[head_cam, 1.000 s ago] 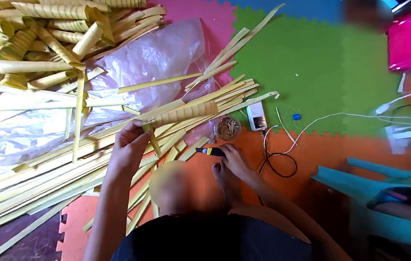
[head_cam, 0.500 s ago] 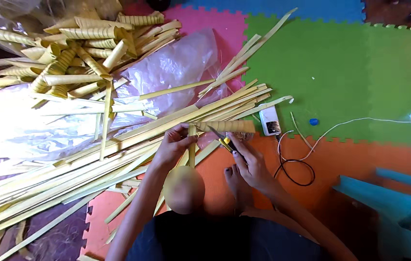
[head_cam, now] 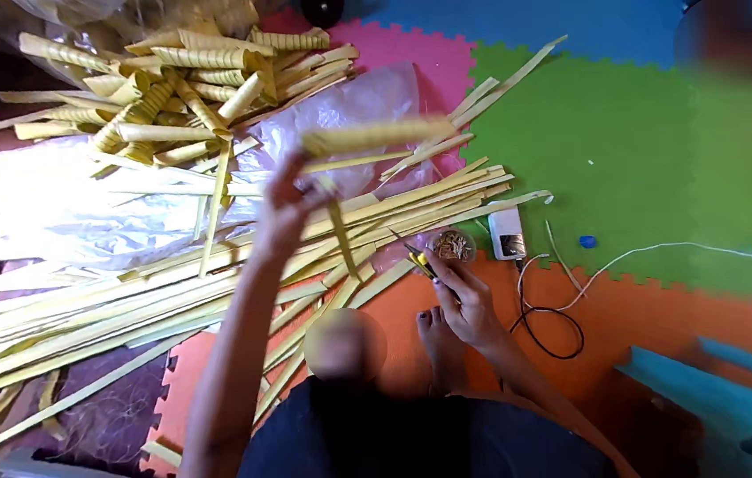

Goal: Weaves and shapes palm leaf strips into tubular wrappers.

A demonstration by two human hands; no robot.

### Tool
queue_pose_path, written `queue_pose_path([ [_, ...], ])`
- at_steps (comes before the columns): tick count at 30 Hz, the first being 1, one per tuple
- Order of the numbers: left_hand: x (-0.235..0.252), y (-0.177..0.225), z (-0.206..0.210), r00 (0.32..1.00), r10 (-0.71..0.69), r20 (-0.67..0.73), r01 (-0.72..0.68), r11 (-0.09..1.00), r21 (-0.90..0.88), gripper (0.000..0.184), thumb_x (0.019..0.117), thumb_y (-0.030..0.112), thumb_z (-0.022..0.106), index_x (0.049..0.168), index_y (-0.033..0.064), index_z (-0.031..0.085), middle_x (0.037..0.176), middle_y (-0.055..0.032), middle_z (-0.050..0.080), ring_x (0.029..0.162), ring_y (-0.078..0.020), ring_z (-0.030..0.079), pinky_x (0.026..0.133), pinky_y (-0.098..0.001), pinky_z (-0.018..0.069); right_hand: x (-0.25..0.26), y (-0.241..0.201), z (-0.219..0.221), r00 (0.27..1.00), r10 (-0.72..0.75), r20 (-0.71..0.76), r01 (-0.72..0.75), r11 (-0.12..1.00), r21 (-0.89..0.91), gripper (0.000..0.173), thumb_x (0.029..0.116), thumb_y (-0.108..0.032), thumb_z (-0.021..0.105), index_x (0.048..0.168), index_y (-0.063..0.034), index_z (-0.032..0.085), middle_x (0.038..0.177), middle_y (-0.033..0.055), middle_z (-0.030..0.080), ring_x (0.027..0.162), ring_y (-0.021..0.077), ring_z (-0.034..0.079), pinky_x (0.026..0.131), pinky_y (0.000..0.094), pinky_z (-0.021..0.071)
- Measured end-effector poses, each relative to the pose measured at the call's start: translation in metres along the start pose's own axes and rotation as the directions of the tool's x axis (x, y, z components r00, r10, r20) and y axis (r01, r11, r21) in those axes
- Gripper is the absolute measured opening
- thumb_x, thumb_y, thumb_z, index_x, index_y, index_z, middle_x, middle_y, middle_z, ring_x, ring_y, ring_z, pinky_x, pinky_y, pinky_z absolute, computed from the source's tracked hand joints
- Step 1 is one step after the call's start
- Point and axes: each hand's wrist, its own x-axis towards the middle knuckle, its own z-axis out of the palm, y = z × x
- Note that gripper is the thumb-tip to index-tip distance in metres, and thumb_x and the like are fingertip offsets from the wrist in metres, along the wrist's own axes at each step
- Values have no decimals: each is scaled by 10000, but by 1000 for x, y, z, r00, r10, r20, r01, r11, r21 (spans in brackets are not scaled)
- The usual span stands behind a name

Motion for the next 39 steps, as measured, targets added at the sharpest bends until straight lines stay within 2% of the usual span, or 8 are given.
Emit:
queue_pose_path([
  [3, 42, -9, -66, 948, 126, -294, 85, 788, 610, 658, 925, 48, 658, 1537, -7, 421, 1545, -238, 429, 1322, -301, 548, 1042, -418, 508, -17, 29, 5, 993, 62, 104, -54, 995, -86, 387, 1034, -185, 510, 1390, -161, 660, 1149, 141, 688, 941, 144, 684, 816, 287, 588],
  [6, 33, -31, -66, 964, -6, -266, 209, 637, 742, 459, 942, 29, 655, 1383, -60, 571, 1434, -326, 512, 1356, -487, 475, 1128, -615, 374, -39, 70, 22, 964, 124, 235, -77, 977, -199, 386, 977, -199, 589, 1343, -141, 696, 1153, 184, 687, 966, 265, 697, 835, 401, 597],
  [9, -1, -77, -27, 981, -183, -56, 146, 526, 838, 270, 975, 89, 645, 1198, -48, 707, 1288, -257, 647, 1268, -455, 563, 1081, -626, 407, -54, 97, 40, 937, 126, 326, -39, 965, -261, 415, 927, -156, 657, 1339, -130, 698, 1185, 224, 676, 1043, 389, 675, 903, 533, 560],
  [12, -25, -135, 4, 943, -306, 134, 28, 473, 881, 239, 1005, 104, 606, 1177, -4, 733, 1234, -215, 670, 1241, -409, 580, 1035, -592, 441, -58, 101, 46, 896, 137, 423, 4, 949, -316, 428, 920, -113, 674, 1346, -150, 696, 1214, 228, 679, 1084, 423, 669, 927, 577, 542],
  [16, -24, -179, 14, 955, -256, 154, 0, 514, 858, 233, 1016, 54, 573, 1180, -55, 697, 1247, -237, 642, 1239, -413, 584, 1033, -543, 480, -62, 110, 48, 864, 163, 477, 59, 907, -417, 436, 907, -102, 708, 1334, -193, 706, 1199, 184, 689, 1096, 413, 658, 930, 600, 520],
  [24, 1, -175, 18, 934, -256, 248, -117, 437, 892, 333, 1006, 50, 607, 1319, -64, 609, 1351, -234, 591, 1288, -414, 559, 1021, -544, 487, -66, 121, 53, 868, 209, 451, 21, 891, -454, 475, 840, -83, 775, 1302, -177, 724, 1206, 188, 679, 1082, 426, 652, 892, 610, 528],
  [30, 11, -158, 15, 902, -372, 218, 3, 512, 859, 246, 1005, -63, 486, 1134, -65, 696, 1238, -245, 641, 1189, -428, 612, 968, -571, 511, -58, 107, 50, 838, 260, 480, -13, 889, -458, 463, 837, -73, 793, 1289, -146, 727, 1206, 185, 679, 1092, 412, 648, 922, 582, 528],
  [39, 9, -116, 12, 889, -404, 216, -5, 462, 887, 188, 1001, 62, 560, 1044, -75, 680, 1133, -247, 657, 1094, -420, 652, 874, -572, 533, -57, 90, 58, 917, 158, 367, -47, 955, -294, 338, 877, -110, 722, 1212, -78, 752, 1234, 196, 674, 1086, 379, 668, 930, 516, 552],
])
